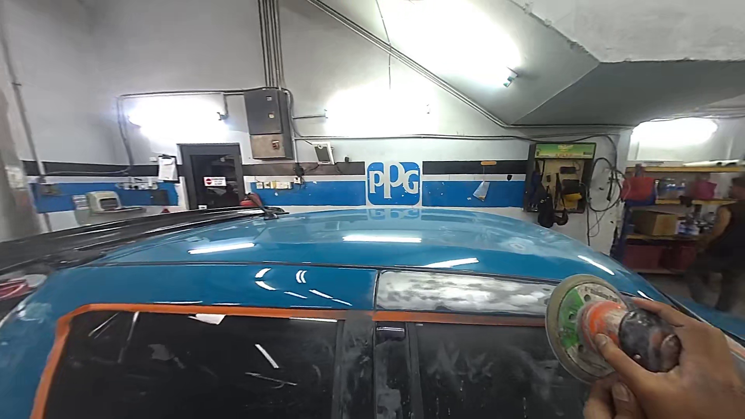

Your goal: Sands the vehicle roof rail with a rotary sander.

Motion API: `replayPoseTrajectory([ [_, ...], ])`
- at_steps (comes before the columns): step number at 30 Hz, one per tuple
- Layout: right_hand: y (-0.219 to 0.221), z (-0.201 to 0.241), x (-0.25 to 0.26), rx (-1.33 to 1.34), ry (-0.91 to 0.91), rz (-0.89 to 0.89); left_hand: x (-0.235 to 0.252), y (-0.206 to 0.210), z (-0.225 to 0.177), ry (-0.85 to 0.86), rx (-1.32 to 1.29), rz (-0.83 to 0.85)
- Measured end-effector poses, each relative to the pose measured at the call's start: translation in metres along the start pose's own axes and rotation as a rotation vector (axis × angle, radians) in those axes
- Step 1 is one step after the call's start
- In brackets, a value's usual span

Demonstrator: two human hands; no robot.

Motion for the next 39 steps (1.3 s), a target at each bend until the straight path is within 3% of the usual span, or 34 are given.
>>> replayPoseTrajectory([
  [15, 0.003, -0.01, 0.003, -0.062, 0.104, -0.089, 0.009, 0.003, 0.007, -0.071, 0.003, -0.044],
  [19, 0.004, -0.022, 0.021, -0.07, 0.18, -0.029, 0.01, -0.005, 0.004, -0.035, 0.204, -0.028],
  [23, 0.0, -0.047, 0.07, -0.063, 0.333, 0.101, 0.014, -0.048, -0.033, 0.085, 0.487, -0.033],
  [27, 0.01, -0.073, 0.108, -0.168, 0.329, 0.149, 0.052, -0.11, -0.105, 0.273, 0.664, -0.241],
  [29, 0.023, -0.08, 0.115, -0.194, 0.367, 0.201, 0.062, -0.118, -0.126, 0.329, 0.718, -0.279],
  [31, 0.042, -0.085, 0.114, -0.224, 0.402, 0.269, 0.064, -0.102, -0.119, 0.33, 0.773, -0.181],
  [34, 0.067, -0.085, 0.104, -0.314, 0.397, 0.33, 0.067, -0.063, -0.069, 0.167, 0.744, 0.008],
  [39, 0.072, -0.081, 0.105, -0.367, 0.438, 0.36, 0.102, -0.022, -0.01, -0.157, 0.383, 0.044],
])
Point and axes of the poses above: each hand's wrist, its own x-axis towards the middle knuckle, its own y-axis out of the palm, z = x × y, the point moved 6 cm from there along x, towards the middle knuckle, and after that the axes turned 13 degrees about x, right-handed, at the moved point
